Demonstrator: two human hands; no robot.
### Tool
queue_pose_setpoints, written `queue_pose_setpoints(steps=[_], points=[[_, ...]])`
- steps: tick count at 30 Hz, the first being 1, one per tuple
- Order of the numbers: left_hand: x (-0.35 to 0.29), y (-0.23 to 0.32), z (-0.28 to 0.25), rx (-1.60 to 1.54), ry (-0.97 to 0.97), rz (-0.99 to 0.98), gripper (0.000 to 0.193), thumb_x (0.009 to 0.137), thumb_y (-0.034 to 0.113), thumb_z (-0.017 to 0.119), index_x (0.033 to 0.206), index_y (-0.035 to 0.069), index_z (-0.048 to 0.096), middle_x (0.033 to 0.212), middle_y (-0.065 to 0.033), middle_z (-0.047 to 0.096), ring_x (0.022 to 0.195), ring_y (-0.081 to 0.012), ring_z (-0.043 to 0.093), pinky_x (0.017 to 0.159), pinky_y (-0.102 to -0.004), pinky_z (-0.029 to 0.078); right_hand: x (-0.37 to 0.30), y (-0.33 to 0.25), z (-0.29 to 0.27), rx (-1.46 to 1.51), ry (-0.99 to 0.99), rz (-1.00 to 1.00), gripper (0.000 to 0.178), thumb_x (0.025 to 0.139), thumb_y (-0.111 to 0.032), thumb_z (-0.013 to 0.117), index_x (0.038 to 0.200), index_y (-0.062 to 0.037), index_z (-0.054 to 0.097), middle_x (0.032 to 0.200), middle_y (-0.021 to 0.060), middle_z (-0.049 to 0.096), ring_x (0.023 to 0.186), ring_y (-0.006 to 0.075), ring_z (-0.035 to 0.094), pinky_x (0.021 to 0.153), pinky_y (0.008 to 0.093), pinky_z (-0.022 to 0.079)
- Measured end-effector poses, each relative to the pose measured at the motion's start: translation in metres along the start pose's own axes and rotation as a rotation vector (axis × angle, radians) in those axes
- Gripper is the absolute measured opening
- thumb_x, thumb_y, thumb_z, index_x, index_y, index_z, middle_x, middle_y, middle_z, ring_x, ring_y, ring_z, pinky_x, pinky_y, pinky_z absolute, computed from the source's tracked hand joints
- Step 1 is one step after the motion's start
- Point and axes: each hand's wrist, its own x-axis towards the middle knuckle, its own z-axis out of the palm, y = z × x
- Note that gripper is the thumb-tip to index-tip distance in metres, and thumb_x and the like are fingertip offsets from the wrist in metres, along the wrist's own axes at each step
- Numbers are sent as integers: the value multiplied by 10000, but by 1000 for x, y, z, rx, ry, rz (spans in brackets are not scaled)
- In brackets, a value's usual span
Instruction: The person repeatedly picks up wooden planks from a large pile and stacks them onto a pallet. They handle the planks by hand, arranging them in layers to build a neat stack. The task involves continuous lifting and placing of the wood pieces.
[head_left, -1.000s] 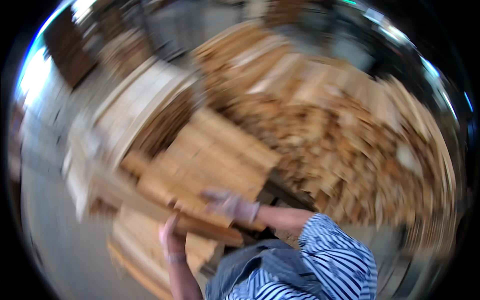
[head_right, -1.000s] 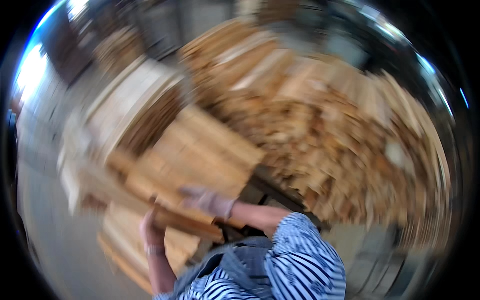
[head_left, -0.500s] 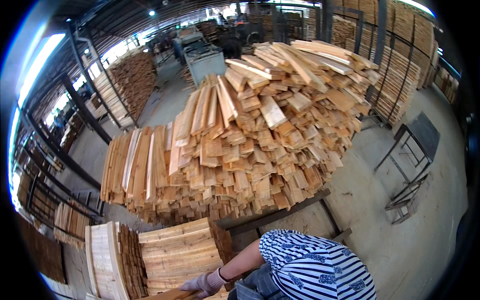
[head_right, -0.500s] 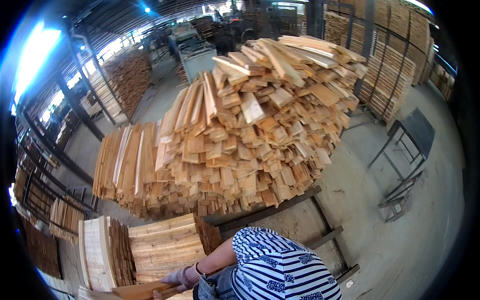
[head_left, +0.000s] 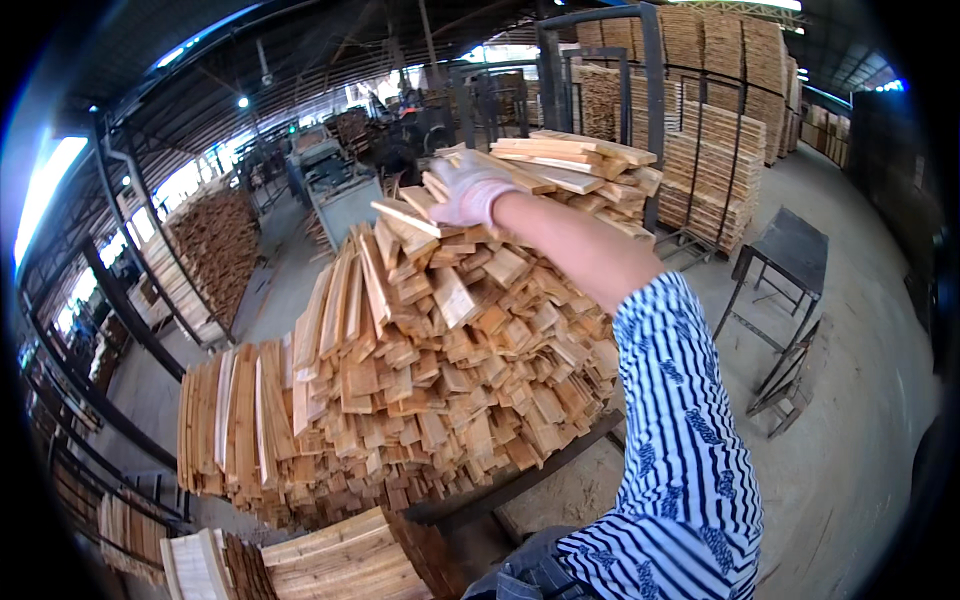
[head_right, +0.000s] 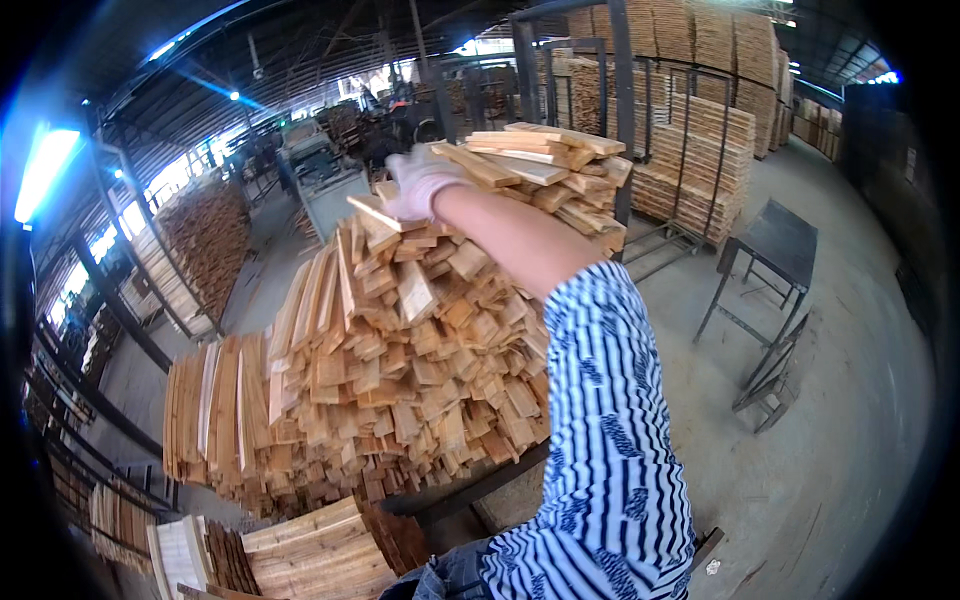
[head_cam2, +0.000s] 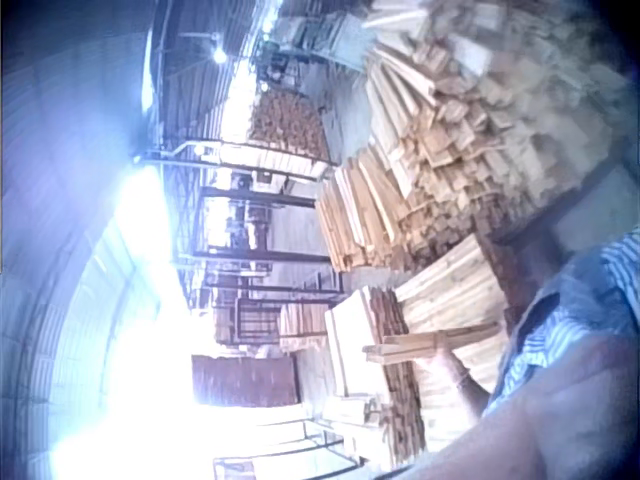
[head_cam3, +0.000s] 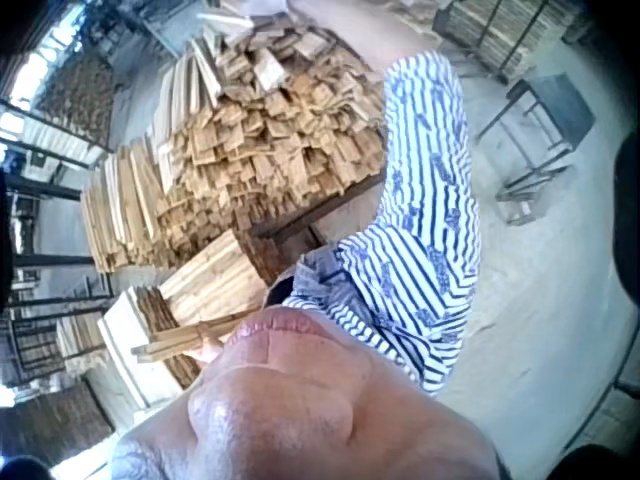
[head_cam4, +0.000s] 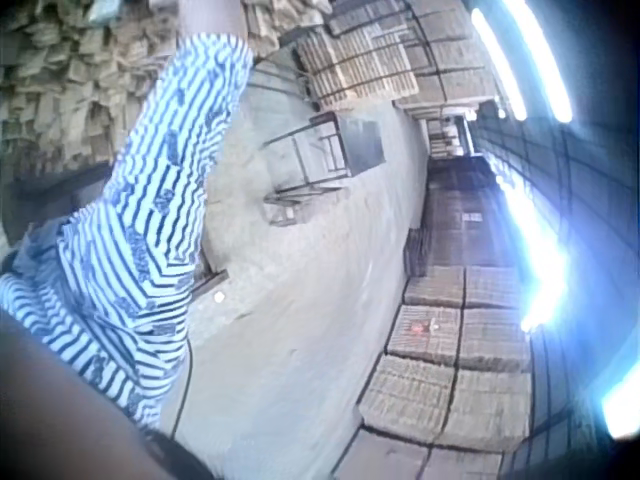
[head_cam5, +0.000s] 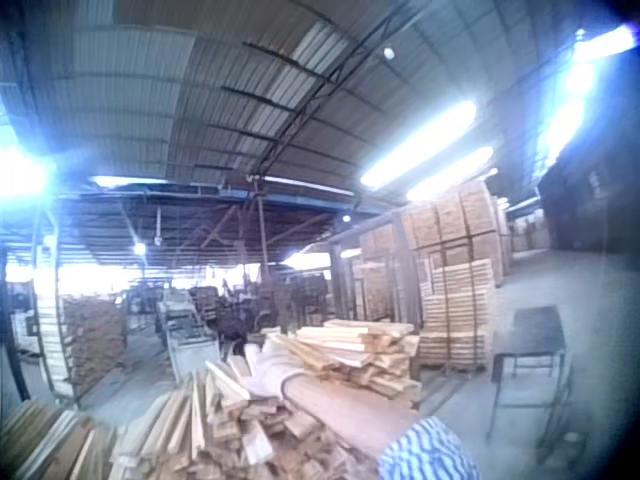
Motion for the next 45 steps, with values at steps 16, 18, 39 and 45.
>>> queue_pose_setpoints(steps=[16, 18, 39, 45], points=[[-7, 5, 25, 136, 50, -5, 617, 844, 134, 756, 1392, 4, 504, 1172, -77, 608, 1065, -208, 580, 952, -358, 483, -217, 29, 166, 1411, 346, -138, 759, 904, -118, 597, 1574, -53, 245, 1397, 172, 472, 1146, 263, 595, 964, 408, 537], [7, -23, 17, 77, 13, 31, 677, 833, 151, 776, 1426, 21, 477, 1201, -80, 608, 1085, -196, 576, 960, -357, 479, -229, 8, 168, 1620, 200, 11, 700, 956, -218, 579, 1549, -23, 263, 1388, 179, 510, 1189, 288, 602, 1002, 445, 534], [-48, -4, -112, -68, -122, -178, 599, 739, 152, 904, 1251, 30, 618, 1141, -57, 678, 1010, -169, 646, 889, -333, 550, -441, -413, 372, 1810, -1127, -841, 1102, 626, -394, 980, 1460, -32, 356, 1371, 154, 512, 1248, 217, 539, 1052, 371, 463], [-68, -48, -143, -80, -144, -297, 596, 756, 237, 900, 1252, 30, 643, 1140, -68, 706, 1031, -180, 659, 892, -349, 557, -467, -414, 398, 1414, -1237, -1053, 1076, 623, -315, 959, 1462, -53, 339, 1392, 156, 499, 1282, 242, 523, 1073, 366, 441]])
